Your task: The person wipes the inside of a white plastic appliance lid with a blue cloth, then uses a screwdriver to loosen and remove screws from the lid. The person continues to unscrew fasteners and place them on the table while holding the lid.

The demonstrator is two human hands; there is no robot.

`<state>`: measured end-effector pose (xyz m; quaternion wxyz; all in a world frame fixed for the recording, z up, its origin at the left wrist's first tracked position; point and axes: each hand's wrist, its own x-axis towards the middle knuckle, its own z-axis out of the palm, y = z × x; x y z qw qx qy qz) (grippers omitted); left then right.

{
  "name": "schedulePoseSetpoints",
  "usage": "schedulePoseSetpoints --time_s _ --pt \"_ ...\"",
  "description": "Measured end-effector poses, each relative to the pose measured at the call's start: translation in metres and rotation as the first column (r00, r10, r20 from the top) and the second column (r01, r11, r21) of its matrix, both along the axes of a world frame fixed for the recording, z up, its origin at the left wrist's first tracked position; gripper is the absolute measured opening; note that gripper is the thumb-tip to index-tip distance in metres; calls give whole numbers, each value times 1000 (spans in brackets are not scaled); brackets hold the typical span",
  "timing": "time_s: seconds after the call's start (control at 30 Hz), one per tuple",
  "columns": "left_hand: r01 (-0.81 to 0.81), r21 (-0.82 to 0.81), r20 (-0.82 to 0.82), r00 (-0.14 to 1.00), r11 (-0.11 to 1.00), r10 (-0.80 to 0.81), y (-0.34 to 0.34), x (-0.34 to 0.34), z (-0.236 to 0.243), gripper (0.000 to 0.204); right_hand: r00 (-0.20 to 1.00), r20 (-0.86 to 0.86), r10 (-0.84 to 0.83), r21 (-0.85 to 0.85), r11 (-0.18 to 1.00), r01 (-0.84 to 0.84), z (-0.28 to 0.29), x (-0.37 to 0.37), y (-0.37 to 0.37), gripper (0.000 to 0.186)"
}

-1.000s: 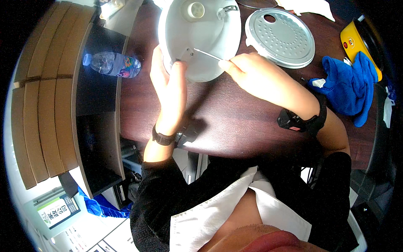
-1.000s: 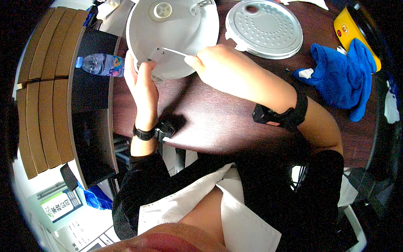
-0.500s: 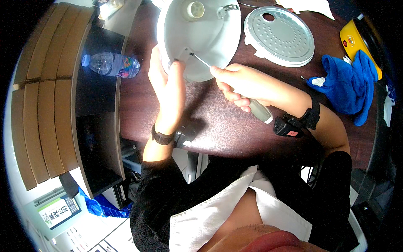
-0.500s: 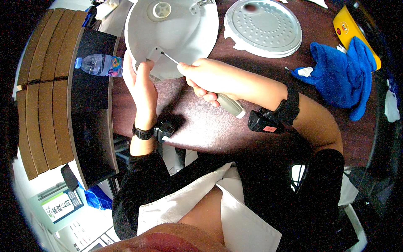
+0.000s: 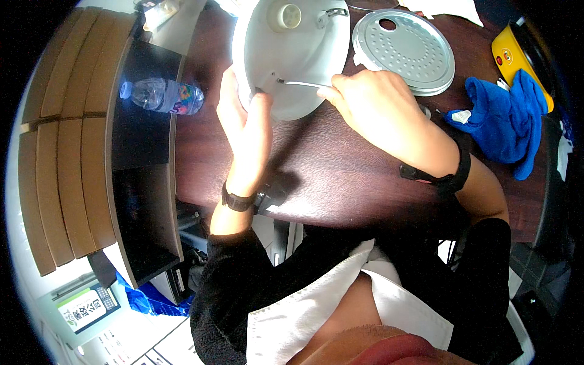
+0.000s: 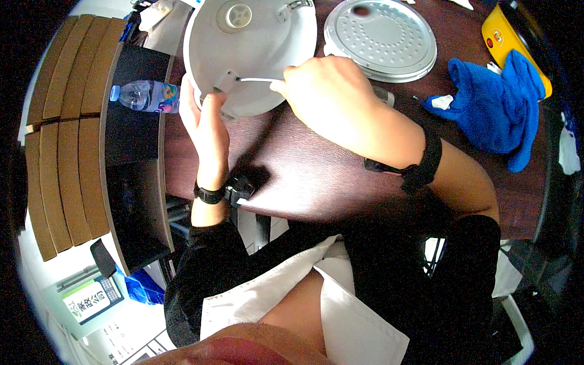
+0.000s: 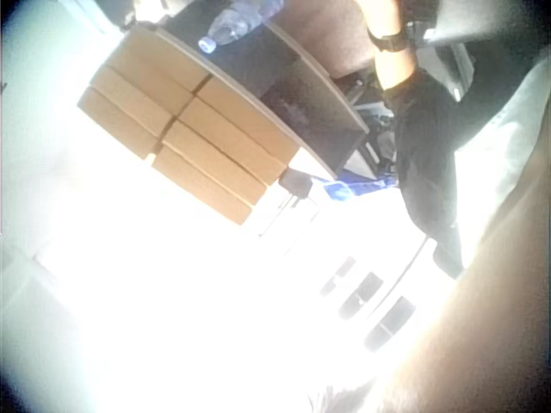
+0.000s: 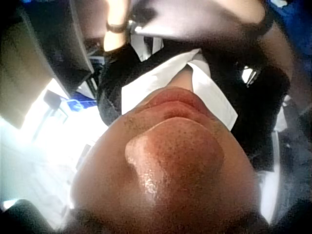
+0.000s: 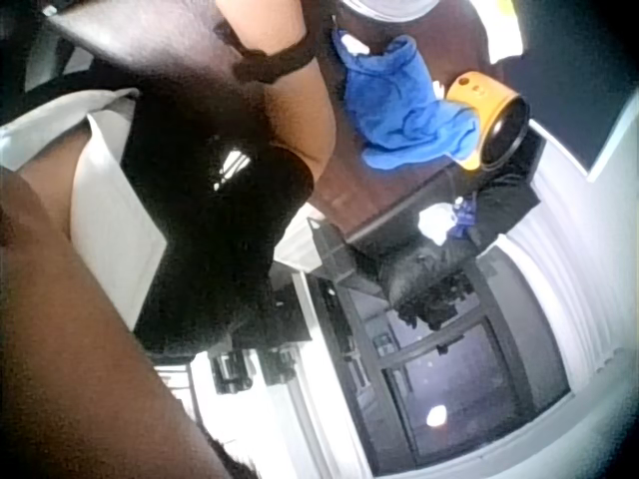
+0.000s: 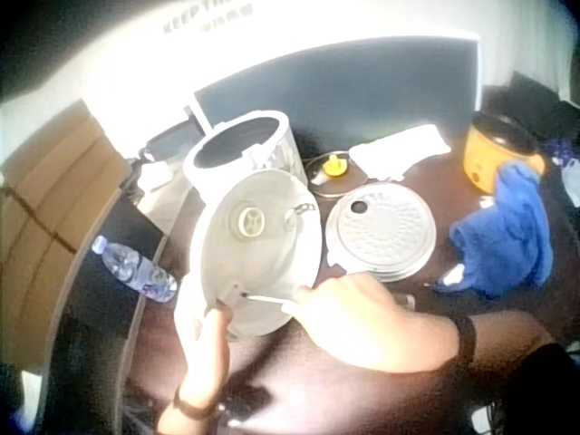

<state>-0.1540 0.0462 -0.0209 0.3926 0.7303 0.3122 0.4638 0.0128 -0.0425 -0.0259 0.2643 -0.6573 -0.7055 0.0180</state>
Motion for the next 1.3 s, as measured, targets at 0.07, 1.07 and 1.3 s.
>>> schedulePoseSetpoints --time_s 0.07,1.07,1.3 --pt "8 20 26 1000 1000 -9 5 -1 -2 28 969 -247 24 -98 994 -50 -3 4 1 34" --pt "-4 64 -29 1000 998 6 8 -4 -2 32 33 -909 -416 -324 653 -685 -14 -17 5 45" --pt "8 131 -61 998 991 0 5 -4 -1 35 969 -227 96 -104 987 -122 -11 -5 0 31"
